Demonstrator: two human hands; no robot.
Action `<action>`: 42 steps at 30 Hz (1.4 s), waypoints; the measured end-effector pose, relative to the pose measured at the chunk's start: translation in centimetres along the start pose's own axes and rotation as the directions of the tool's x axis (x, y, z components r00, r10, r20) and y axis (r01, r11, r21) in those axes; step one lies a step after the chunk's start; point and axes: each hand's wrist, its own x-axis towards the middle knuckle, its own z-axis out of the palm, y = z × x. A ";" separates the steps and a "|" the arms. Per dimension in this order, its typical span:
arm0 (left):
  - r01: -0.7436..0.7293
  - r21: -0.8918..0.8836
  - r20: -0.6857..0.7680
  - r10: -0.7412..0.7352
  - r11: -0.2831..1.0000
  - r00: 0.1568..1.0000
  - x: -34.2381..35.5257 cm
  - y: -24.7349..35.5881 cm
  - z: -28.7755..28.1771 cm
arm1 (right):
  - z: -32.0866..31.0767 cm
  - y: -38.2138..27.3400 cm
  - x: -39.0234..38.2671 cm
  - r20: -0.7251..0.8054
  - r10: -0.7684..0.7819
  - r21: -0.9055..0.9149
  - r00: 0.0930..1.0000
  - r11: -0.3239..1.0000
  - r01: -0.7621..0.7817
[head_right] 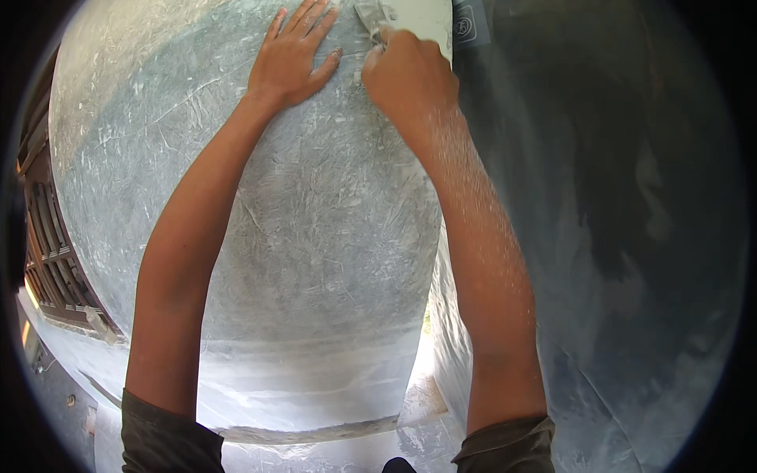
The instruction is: Finishing or scraping a concrete wall surface using a putty knife.
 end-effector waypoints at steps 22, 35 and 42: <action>0.001 0.206 -0.102 0.020 0.979 0.995 0.1 -0.4 1.6 | 0.1 0.4 2.3 -0.034 -0.043 0.016 0.998 0.999 0.043; -0.146 0.012 -0.231 0.145 0.989 0.962 0.4 -1.7 1.9 | 0.5 -0.7 0.9 -0.002 -0.001 0.016 1.000 1.000 0.001; -0.237 0.026 -0.442 0.224 0.971 0.869 2.3 -1.5 3.0 | -0.8 -0.7 5.1 -0.007 -0.028 0.014 1.000 1.000 0.028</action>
